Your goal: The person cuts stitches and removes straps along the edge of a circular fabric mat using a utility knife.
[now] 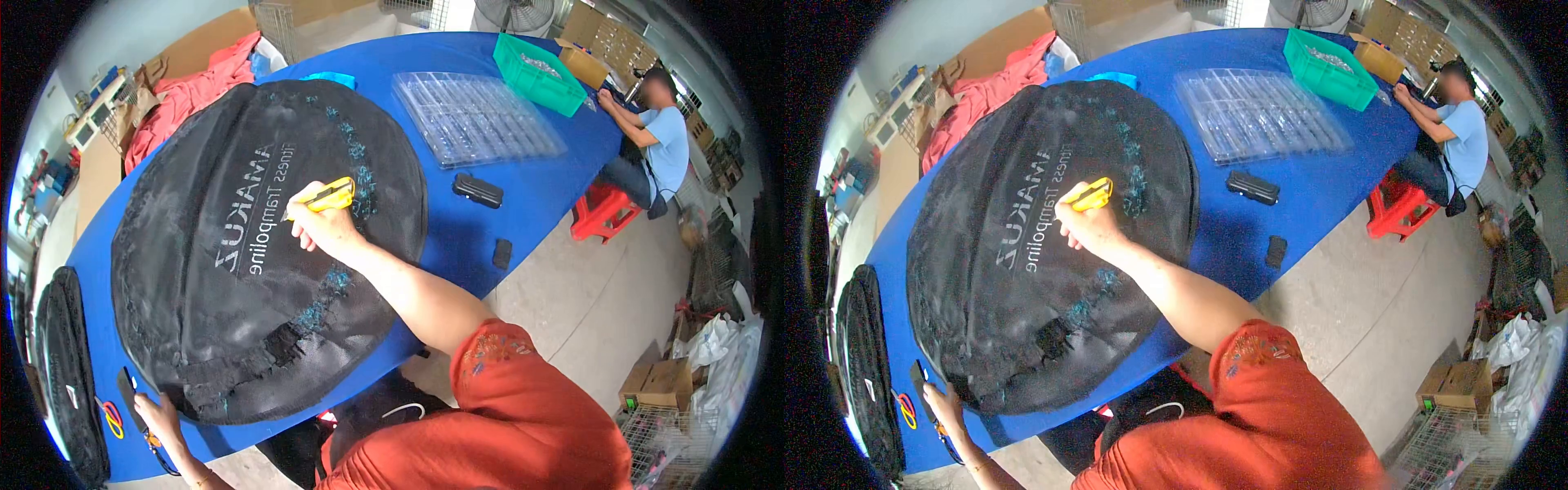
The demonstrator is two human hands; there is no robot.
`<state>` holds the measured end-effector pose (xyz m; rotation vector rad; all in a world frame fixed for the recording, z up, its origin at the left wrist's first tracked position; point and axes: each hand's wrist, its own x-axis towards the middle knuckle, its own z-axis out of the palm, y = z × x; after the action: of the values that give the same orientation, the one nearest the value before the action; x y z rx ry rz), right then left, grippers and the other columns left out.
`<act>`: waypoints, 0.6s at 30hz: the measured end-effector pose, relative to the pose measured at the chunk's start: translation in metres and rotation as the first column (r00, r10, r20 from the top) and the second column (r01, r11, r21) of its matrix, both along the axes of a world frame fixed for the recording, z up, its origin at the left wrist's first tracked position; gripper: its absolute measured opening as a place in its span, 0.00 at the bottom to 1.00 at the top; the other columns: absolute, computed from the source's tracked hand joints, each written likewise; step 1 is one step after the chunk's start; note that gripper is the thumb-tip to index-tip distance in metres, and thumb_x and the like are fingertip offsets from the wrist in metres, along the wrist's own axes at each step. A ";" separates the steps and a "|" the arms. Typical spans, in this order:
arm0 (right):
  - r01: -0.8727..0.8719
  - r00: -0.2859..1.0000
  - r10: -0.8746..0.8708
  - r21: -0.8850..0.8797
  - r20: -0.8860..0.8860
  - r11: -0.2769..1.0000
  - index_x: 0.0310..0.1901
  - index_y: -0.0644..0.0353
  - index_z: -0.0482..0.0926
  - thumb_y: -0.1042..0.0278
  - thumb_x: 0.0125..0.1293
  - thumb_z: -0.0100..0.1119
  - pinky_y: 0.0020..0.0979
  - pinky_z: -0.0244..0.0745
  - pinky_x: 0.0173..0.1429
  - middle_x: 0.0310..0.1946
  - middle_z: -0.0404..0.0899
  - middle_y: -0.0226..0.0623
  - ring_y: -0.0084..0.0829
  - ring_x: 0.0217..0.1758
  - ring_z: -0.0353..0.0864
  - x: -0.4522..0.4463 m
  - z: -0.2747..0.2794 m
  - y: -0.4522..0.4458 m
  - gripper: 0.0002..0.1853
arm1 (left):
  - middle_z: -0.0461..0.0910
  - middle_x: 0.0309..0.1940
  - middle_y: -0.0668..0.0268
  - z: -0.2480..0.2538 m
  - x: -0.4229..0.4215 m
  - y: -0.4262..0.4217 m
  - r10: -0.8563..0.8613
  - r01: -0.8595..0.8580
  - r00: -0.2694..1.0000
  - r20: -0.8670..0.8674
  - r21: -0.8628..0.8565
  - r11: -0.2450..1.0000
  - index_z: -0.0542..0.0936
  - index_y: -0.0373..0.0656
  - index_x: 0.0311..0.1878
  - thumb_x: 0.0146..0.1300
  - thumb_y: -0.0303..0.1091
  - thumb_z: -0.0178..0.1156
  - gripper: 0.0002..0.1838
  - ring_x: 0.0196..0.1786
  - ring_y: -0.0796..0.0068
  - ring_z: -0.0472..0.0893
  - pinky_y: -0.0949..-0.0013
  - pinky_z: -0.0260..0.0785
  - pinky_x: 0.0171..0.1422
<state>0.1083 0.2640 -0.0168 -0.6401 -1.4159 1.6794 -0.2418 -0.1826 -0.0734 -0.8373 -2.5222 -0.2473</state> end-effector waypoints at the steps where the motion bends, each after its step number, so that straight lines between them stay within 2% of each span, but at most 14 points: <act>1: 0.000 1.000 0.000 -0.002 -0.001 1.000 0.45 0.58 0.73 0.66 0.71 0.60 0.26 0.71 0.16 0.22 0.80 0.35 0.23 0.14 0.76 0.000 -0.003 0.002 0.08 | 0.74 0.50 0.37 0.016 0.010 0.013 0.029 -0.031 0.997 0.074 0.029 0.999 0.71 0.27 0.53 0.70 0.38 0.62 0.21 0.56 0.33 0.72 0.46 0.67 0.62; 2: 0.015 1.000 -0.015 -0.001 -0.012 1.000 0.45 0.58 0.73 0.66 0.71 0.60 0.26 0.71 0.16 0.22 0.80 0.35 0.23 0.14 0.76 -0.001 -0.006 0.005 0.08 | 0.74 0.50 0.37 0.021 0.008 0.025 0.030 -0.032 0.997 0.073 0.027 0.999 0.71 0.27 0.53 0.70 0.38 0.62 0.21 0.56 0.33 0.72 0.46 0.67 0.62; 4: 0.030 0.999 -0.030 -0.006 -0.024 1.000 0.45 0.57 0.74 0.66 0.71 0.60 0.26 0.71 0.15 0.22 0.79 0.34 0.23 0.14 0.76 -0.001 -0.010 0.008 0.07 | 0.74 0.53 0.37 0.032 0.004 0.048 -0.141 0.144 0.989 -0.035 0.109 0.984 0.71 0.26 0.59 0.72 0.38 0.62 0.24 0.58 0.34 0.73 0.46 0.67 0.63; 5: 0.038 0.999 -0.038 -0.019 -0.012 0.999 0.44 0.57 0.74 0.66 0.71 0.61 0.26 0.71 0.16 0.22 0.80 0.34 0.23 0.14 0.76 -0.001 -0.012 0.009 0.07 | 0.74 0.53 0.37 0.034 0.003 0.060 -0.140 0.143 0.989 -0.038 0.107 0.984 0.71 0.26 0.59 0.72 0.38 0.62 0.24 0.58 0.34 0.73 0.46 0.67 0.63; 7: 0.051 0.999 -0.051 -0.032 -0.006 0.998 0.43 0.57 0.75 0.65 0.70 0.61 0.27 0.71 0.16 0.21 0.80 0.33 0.23 0.14 0.76 -0.002 -0.019 0.011 0.07 | 0.73 0.62 0.39 0.033 -0.002 0.091 -0.189 0.196 0.980 -0.061 0.131 0.972 0.73 0.28 0.62 0.73 0.36 0.61 0.23 0.66 0.38 0.73 0.50 0.68 0.70; 8: 0.047 0.998 -0.046 -0.050 0.030 0.998 0.42 0.57 0.75 0.64 0.70 0.61 0.27 0.72 0.16 0.21 0.80 0.33 0.23 0.15 0.77 -0.003 -0.023 0.011 0.07 | 0.72 0.66 0.39 0.033 -0.004 0.106 -0.155 0.155 0.988 -0.011 0.108 0.982 0.72 0.28 0.65 0.73 0.36 0.60 0.24 0.68 0.38 0.72 0.50 0.67 0.72; 9: 0.045 0.997 -0.040 -0.068 0.066 0.997 0.40 0.57 0.76 0.63 0.69 0.62 0.27 0.72 0.16 0.21 0.80 0.33 0.23 0.15 0.77 -0.003 -0.022 0.011 0.08 | 0.72 0.66 0.39 0.032 -0.010 0.118 -0.189 0.190 0.982 -0.020 0.096 0.977 0.72 0.28 0.65 0.73 0.36 0.60 0.24 0.68 0.38 0.72 0.50 0.67 0.72; 10: 0.018 0.994 -0.009 -0.081 0.110 0.997 0.43 0.56 0.75 0.65 0.73 0.61 0.24 0.71 0.17 0.22 0.79 0.33 0.21 0.15 0.75 -0.003 -0.022 0.010 0.07 | 0.71 0.66 0.39 0.030 -0.016 0.129 -0.224 0.226 0.974 -0.029 0.084 0.971 0.72 0.28 0.65 0.73 0.36 0.60 0.24 0.68 0.37 0.72 0.50 0.68 0.72; 16: 0.033 0.993 -0.023 -0.083 0.117 0.996 0.41 0.58 0.78 0.61 0.70 0.61 0.27 0.73 0.17 0.22 0.81 0.34 0.24 0.15 0.77 -0.002 -0.025 0.008 0.09 | 0.72 0.67 0.41 0.000 -0.057 0.157 -0.145 0.143 0.988 -0.050 -0.046 0.989 0.72 0.31 0.65 0.77 0.40 0.52 0.23 0.69 0.40 0.72 0.48 0.69 0.72; 18: 0.035 0.994 -0.027 -0.074 0.106 0.997 0.43 0.57 0.76 0.62 0.71 0.61 0.27 0.72 0.16 0.22 0.80 0.34 0.23 0.15 0.76 -0.002 -0.024 0.009 0.09 | 0.72 0.69 0.47 -0.003 -0.062 0.161 0.014 0.003 0.992 0.124 -0.137 0.991 0.71 0.35 0.68 0.78 0.43 0.48 0.25 0.72 0.45 0.70 0.46 0.68 0.71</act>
<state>0.1061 0.2731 -0.0404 -0.7995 -1.4137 1.7028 -0.3037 -0.0221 -0.0760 -0.8927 -2.6826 -0.1297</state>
